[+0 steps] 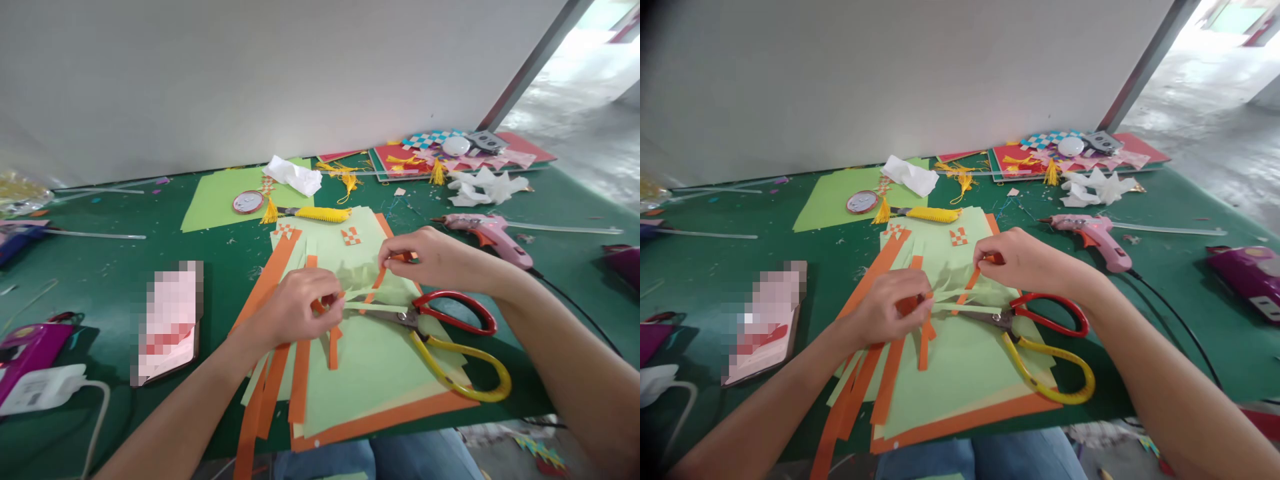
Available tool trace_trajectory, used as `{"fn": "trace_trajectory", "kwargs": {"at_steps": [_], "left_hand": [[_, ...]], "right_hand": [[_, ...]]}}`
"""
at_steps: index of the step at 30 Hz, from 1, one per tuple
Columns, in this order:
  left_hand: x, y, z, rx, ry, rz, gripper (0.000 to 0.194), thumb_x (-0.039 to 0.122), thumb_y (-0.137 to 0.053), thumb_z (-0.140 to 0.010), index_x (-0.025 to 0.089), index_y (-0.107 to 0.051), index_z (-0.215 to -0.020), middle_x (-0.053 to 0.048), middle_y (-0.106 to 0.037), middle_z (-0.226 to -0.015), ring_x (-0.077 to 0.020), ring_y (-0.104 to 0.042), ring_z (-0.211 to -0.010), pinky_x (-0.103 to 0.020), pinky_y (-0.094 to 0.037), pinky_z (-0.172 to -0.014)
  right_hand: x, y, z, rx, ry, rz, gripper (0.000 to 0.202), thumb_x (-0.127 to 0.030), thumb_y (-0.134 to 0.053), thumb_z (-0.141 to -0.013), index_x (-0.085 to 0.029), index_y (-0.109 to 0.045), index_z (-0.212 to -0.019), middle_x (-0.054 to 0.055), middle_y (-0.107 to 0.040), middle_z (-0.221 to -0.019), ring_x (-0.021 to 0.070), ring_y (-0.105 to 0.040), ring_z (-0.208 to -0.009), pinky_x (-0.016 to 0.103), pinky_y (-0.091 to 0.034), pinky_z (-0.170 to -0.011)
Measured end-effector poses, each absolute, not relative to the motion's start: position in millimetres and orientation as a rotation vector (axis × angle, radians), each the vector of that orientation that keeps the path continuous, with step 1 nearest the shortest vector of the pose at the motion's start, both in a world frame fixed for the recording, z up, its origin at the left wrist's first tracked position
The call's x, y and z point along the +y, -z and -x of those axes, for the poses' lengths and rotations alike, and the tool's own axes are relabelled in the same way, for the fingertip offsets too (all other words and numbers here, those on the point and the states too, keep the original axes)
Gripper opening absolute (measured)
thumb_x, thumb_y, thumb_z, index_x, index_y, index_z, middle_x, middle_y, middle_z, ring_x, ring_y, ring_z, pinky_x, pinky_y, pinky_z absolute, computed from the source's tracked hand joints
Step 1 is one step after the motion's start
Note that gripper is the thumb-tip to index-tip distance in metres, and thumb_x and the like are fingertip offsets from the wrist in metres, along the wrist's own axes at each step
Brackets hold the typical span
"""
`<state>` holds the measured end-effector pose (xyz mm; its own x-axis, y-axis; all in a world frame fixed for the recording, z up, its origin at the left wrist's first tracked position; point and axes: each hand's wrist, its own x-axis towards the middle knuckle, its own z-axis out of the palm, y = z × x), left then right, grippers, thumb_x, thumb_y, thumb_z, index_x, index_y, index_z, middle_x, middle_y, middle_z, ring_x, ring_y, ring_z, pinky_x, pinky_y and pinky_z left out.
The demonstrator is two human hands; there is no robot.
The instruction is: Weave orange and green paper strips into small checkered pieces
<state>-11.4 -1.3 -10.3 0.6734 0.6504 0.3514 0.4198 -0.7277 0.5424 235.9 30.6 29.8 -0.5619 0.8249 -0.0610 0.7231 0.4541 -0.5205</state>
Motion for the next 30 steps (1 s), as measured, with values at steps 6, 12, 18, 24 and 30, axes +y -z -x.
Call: {"fn": "trace_trajectory", "kwargs": {"at_steps": [6,12,18,24,30], "left_hand": [[-1,7,9,0.874,-0.653,-2.426,0.021,0.015,-0.048,-0.085,0.018,-0.039,-0.066,0.004,-0.043,-0.061,-0.0099,-0.037,-0.057,-0.023,-0.030,-0.056],[0,8,9,0.891,-0.582,-2.396,0.024,0.019,-0.048,-0.087,0.018,-0.037,-0.066,0.004,-0.040,-0.060,-0.0097,-0.035,-0.056,-0.023,-0.028,-0.055],[-2,7,11,0.876,-0.580,-2.300,0.020,0.018,-0.050,-0.087,0.017,-0.043,-0.068,0.004,-0.046,-0.063,-0.0089,-0.039,-0.058,-0.023,-0.030,-0.056],[-3,2,10,0.862,-0.566,-2.119,0.024,0.020,-0.051,-0.088,0.017,-0.044,-0.065,0.005,-0.043,-0.061,-0.0079,-0.040,-0.058,-0.022,-0.031,-0.057],[-4,-3,9,0.832,-0.535,-2.029,0.024,0.023,-0.051,-0.089,0.017,-0.046,-0.066,0.005,-0.045,-0.062,-0.0084,-0.039,-0.059,-0.022,-0.031,-0.057]], "right_hand": [[24,-29,-225,-2.501,-0.812,1.258,0.017,-0.020,-0.049,-0.080,-0.021,-0.066,-0.074,-0.005,-0.059,-0.059,0.0090,-0.044,-0.053,0.021,-0.034,-0.053],[17,-28,-213,-2.494,-0.907,1.131,0.019,-0.016,-0.051,-0.080,-0.022,-0.069,-0.081,-0.004,-0.065,-0.066,0.0088,-0.048,-0.055,0.021,-0.037,-0.056],[13,-31,-205,-2.403,-0.982,1.050,0.018,-0.017,-0.053,-0.084,-0.022,-0.068,-0.092,-0.002,-0.067,-0.076,0.0102,-0.055,-0.062,0.022,-0.041,-0.062],[12,-30,-203,-2.317,-0.973,0.935,0.010,-0.020,-0.058,-0.086,-0.021,-0.060,-0.096,-0.003,-0.060,-0.076,0.0099,-0.055,-0.069,0.021,-0.042,-0.066],[11,-28,-199,-2.240,-1.027,0.855,0.008,-0.018,-0.059,-0.087,-0.021,-0.058,-0.094,-0.004,-0.060,-0.082,0.0090,-0.056,-0.075,0.021,-0.043,-0.073]]}}
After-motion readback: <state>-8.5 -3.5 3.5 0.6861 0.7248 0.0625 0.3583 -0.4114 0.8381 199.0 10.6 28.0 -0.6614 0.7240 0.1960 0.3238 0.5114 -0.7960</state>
